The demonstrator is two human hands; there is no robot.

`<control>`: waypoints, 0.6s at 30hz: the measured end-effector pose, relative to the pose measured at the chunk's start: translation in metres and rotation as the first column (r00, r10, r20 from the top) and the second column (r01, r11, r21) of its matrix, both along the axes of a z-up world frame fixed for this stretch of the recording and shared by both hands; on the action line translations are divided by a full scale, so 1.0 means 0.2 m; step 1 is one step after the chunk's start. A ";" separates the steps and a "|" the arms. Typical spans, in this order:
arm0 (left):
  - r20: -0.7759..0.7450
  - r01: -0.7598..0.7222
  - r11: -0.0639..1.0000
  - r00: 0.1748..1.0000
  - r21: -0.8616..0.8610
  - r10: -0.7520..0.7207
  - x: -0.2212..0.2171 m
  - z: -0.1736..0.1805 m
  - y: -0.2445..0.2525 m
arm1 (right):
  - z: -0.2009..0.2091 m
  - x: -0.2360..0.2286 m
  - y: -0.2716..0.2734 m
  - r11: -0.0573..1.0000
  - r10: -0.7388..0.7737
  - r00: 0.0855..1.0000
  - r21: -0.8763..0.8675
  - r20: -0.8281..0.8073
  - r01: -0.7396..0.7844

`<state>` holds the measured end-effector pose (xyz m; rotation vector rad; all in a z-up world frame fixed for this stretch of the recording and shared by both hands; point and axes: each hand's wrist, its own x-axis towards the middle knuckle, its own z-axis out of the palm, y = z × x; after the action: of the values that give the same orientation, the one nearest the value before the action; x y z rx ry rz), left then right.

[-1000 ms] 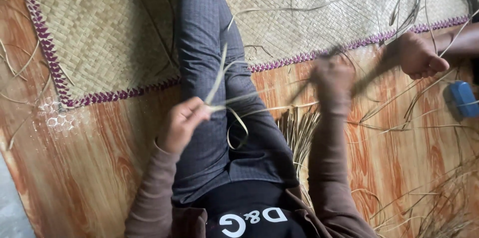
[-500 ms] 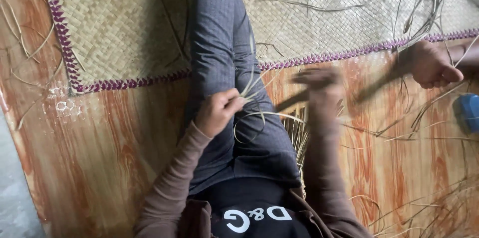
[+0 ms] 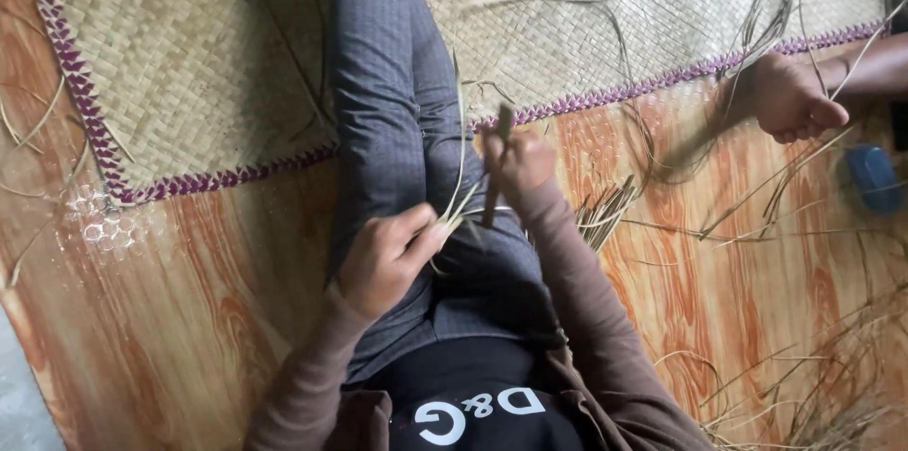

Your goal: The person is manually splitting and stripping bamboo strips into thinner pieces using a small blade while sitting on the floor.

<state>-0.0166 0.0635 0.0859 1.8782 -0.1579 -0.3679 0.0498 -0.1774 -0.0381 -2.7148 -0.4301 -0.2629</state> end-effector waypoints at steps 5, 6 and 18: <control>-0.185 -0.028 0.994 0.983 -0.103 0.009 -0.05 0.08 0.19 | -0.24 0.08 -0.34 0.966 0.089 0.994 -0.248 0.063 -0.071; -0.181 -0.032 0.994 0.983 -0.104 0.012 -0.04 0.06 0.22 | -0.18 0.10 -0.31 0.966 0.093 0.993 -0.249 0.067 -0.074; 0.602 -0.305 0.816 0.796 0.492 -0.065 0.01 -0.25 -0.25 | 0.30 0.00 -0.03 0.965 -0.199 0.883 0.071 -0.426 0.252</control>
<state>-0.0144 0.0142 0.0369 2.5482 -0.3774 0.3438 0.0499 -0.1842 0.0225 -2.5954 0.0284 0.2243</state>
